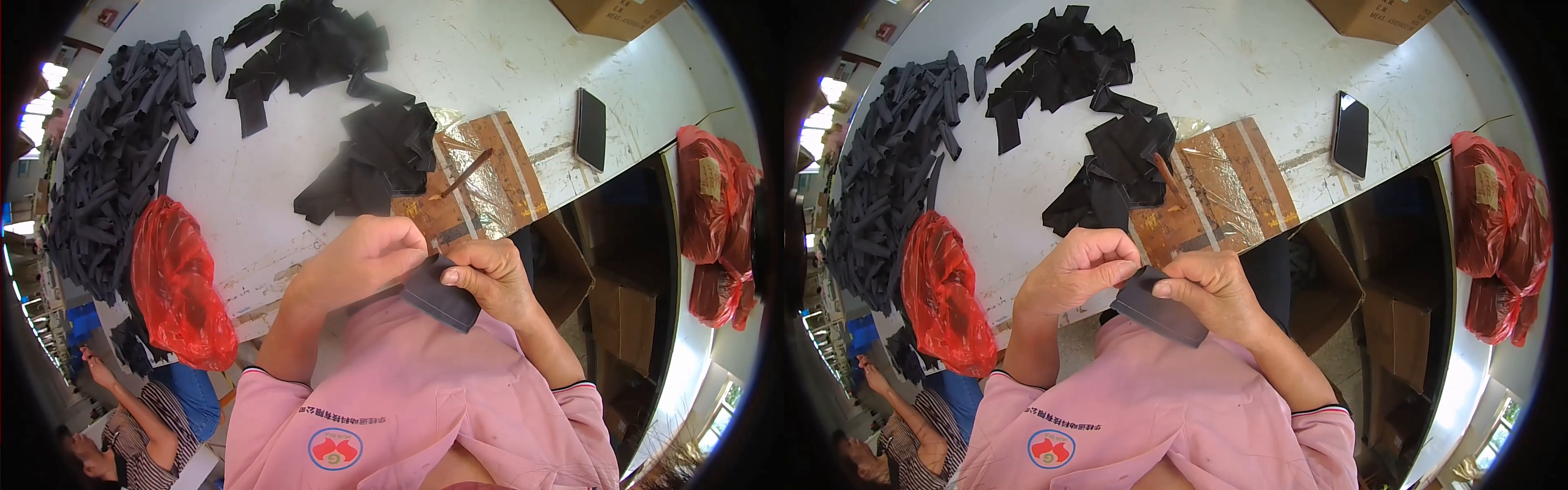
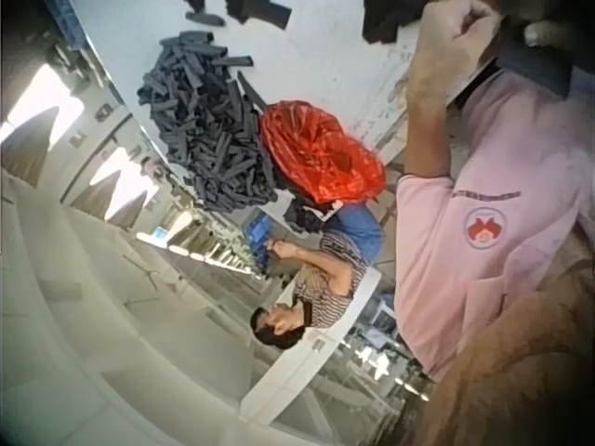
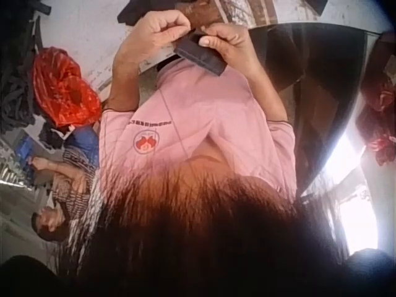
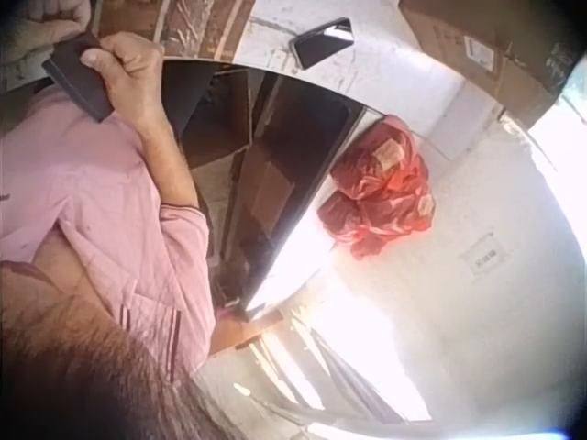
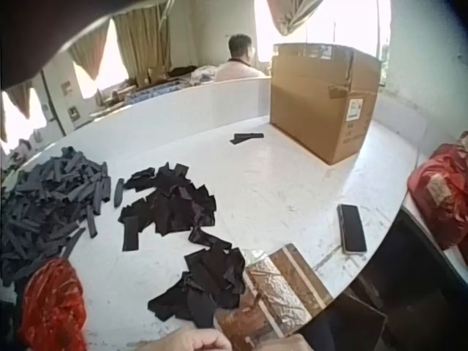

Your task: Picking up, folding, and aligning small black rectangular fabric or leather components on a worktable.

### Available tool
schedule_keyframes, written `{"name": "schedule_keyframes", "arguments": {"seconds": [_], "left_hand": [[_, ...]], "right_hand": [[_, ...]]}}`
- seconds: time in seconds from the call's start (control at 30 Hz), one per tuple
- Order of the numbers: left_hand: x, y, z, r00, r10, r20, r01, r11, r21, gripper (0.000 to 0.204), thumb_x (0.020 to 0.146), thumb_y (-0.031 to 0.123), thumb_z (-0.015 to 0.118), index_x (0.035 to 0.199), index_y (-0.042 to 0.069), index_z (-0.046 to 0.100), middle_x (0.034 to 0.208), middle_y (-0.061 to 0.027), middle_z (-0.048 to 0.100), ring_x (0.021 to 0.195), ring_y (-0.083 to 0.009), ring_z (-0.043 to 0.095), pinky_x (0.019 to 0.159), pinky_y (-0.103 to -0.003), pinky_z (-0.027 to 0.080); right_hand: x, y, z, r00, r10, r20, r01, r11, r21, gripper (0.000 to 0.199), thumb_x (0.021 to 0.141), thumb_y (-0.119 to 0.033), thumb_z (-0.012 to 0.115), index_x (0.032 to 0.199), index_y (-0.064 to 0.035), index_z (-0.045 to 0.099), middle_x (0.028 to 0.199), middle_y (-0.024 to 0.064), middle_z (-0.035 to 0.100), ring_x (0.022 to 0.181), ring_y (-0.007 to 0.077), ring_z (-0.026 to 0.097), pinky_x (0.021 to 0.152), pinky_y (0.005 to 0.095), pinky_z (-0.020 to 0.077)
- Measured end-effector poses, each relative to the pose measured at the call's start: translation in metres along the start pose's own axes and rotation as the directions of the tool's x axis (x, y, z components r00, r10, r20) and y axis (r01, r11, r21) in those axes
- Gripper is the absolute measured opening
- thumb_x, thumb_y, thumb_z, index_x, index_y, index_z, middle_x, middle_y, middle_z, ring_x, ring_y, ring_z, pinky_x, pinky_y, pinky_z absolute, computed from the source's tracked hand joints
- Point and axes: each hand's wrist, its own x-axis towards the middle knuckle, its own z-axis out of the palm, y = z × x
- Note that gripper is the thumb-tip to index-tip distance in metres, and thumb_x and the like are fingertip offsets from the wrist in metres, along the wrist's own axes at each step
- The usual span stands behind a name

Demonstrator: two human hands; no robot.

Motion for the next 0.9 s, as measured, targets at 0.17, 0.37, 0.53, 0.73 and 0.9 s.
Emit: {"name": "schedule_keyframes", "arguments": {"seconds": [0.17,0.37,0.53,0.73,0.9], "left_hand": [[-0.001,-0.001,0.006,0.999,0.034,-0.021,-0.035,0.998,-0.048,0.006,0.082,0.003,0.052,0.079,-0.001,0.054,0.066,0.0011,0.051,0.059,-0.0043,0.044,0.055,-0.018,0.038],[-0.002,0.002,0.003,1.0,-0.004,-0.008,0.003,0.988,-0.157,0.01,0.081,0.003,0.053,0.087,-0.004,0.057,0.072,-0.0018,0.056,0.063,-0.0046,0.05,0.058,-0.018,0.041],[-0.004,0.0,-0.001,0.999,-0.013,0.048,0.018,0.994,-0.109,0.013,0.078,0.008,0.057,0.085,-0.003,0.058,0.077,-0.005,0.06,0.071,-0.0063,0.053,0.063,-0.021,0.042],[-0.003,-0.002,-0.005,0.996,0.017,0.083,-0.013,0.999,-0.051,0.011,0.077,-0.001,0.056,0.087,-0.004,0.058,0.075,-0.0038,0.059,0.066,-0.0052,0.053,0.06,-0.018,0.043],[-0.003,-0.002,-0.005,0.998,0.008,0.058,-0.009,1.0,0.013,0.01,0.077,-0.004,0.054,0.085,-0.004,0.059,0.074,-0.0036,0.059,0.066,-0.0055,0.054,0.06,-0.018,0.044]], "right_hand": [[-0.001,-0.001,-0.001,0.999,-0.013,0.033,0.013,1.0,-0.015,0.017,0.073,-0.014,0.065,0.067,-0.0008,0.056,0.053,0.0017,0.046,0.05,0.008,0.041,0.046,0.0229,0.0333],[-0.001,-0.001,-0.003,0.998,-0.034,0.055,0.037,0.998,-0.056,0.018,0.073,-0.016,0.066,0.066,-0.0015,0.057,0.052,0.0025,0.046,0.049,0.0101,0.042,0.046,0.0241,0.0334],[0.001,-0.004,-0.003,0.998,-0.017,0.068,0.024,0.995,-0.101,0.019,0.071,-0.016,0.067,0.064,-0.0017,0.056,0.052,0.003,0.047,0.048,0.0117,0.043,0.046,0.0255,0.0334],[0.003,-0.004,-0.002,0.995,-0.014,0.095,0.028,0.99,-0.14,0.019,0.07,-0.016,0.067,0.063,-0.0018,0.056,0.052,0.0038,0.047,0.048,0.0136,0.043,0.046,0.0263,0.0336],[0.004,-0.001,-0.002,0.992,-0.045,0.122,0.065,0.984,-0.164,0.02,0.07,-0.015,0.067,0.062,-0.0014,0.054,0.052,0.0057,0.046,0.048,0.0171,0.043,0.046,0.0281,0.0338]]}}
